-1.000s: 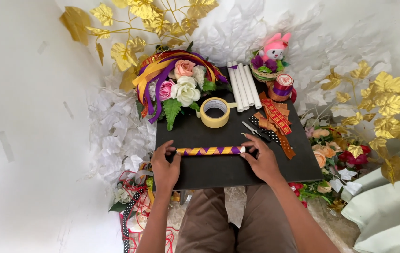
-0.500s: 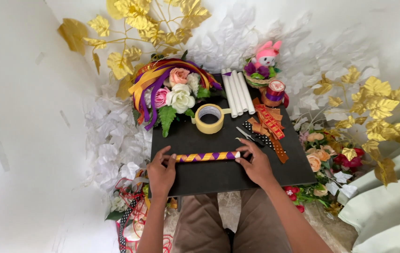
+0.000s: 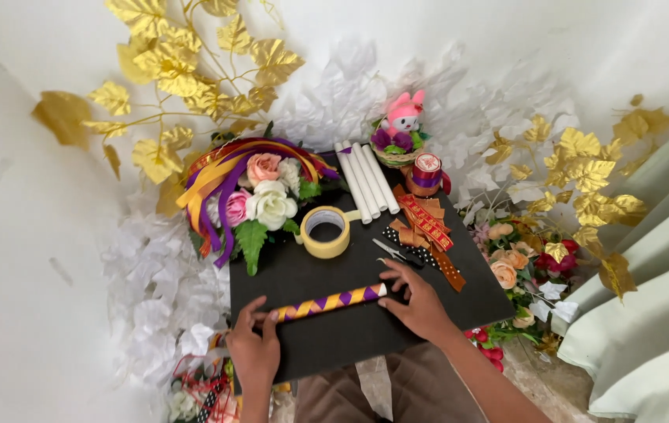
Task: The person is decorating a small white tube by wrapping a purple and yellow ribbon around it and securing the ends with adhesive tape.
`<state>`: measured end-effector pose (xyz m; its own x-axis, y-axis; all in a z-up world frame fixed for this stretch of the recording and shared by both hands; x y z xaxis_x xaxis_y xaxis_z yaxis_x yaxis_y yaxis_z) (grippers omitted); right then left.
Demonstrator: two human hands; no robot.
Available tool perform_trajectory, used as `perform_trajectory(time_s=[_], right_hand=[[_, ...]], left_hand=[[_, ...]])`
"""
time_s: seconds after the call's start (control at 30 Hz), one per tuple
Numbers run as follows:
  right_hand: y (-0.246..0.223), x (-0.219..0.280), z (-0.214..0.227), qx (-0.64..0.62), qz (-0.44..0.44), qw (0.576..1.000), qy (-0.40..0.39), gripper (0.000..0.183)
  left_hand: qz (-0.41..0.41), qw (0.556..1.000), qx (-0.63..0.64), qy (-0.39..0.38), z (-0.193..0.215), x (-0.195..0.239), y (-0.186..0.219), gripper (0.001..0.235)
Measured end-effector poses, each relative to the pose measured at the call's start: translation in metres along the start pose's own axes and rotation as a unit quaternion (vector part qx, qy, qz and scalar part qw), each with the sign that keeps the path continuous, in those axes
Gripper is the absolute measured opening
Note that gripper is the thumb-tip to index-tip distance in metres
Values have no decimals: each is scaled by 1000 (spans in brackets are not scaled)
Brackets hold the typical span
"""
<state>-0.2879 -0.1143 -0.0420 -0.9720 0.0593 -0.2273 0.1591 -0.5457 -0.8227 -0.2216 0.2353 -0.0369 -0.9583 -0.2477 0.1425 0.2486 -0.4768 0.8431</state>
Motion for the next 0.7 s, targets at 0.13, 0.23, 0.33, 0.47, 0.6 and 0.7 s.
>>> perform_trajectory(time_s=[0.13, 0.23, 0.33, 0.47, 0.6, 0.7], right_hand=[[0, 2, 2, 3, -18, 1000, -3, 86], [-2, 1, 1, 17, -68, 997, -24, 91], [5, 2, 1, 24, -58, 998, -29, 94], [12, 5, -4, 22, -34, 999, -6, 92], [5, 2, -1, 22, -58, 998, -7, 91], [1, 1, -2, 16, -60, 998, -1, 92]], left_hand=[[-34, 999, -7, 13, -6, -6, -6, 34], [-35, 999, -22, 21, -7, -8, -9, 33], [-20, 999, -8, 37, -9, -7, -10, 31], [-15, 999, -29, 26, -7, -9, -16, 36], [12, 1000, -12, 1, -7, -7, -15, 42], [-31, 999, 15, 23, -3, -8, -10, 38]])
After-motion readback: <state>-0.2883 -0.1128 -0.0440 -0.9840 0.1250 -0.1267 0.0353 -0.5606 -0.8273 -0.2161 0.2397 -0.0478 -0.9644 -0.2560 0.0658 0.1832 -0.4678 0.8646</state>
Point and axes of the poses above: each hand's wrist, its own x-axis away from the middle knuckle, its own z-axis out of the back of the hand, y = z × x, the point moved 2 cm from there along -x, towards the middle knuckle, and after that the axes turned 14 degrees about z, right-handed, at the moved point
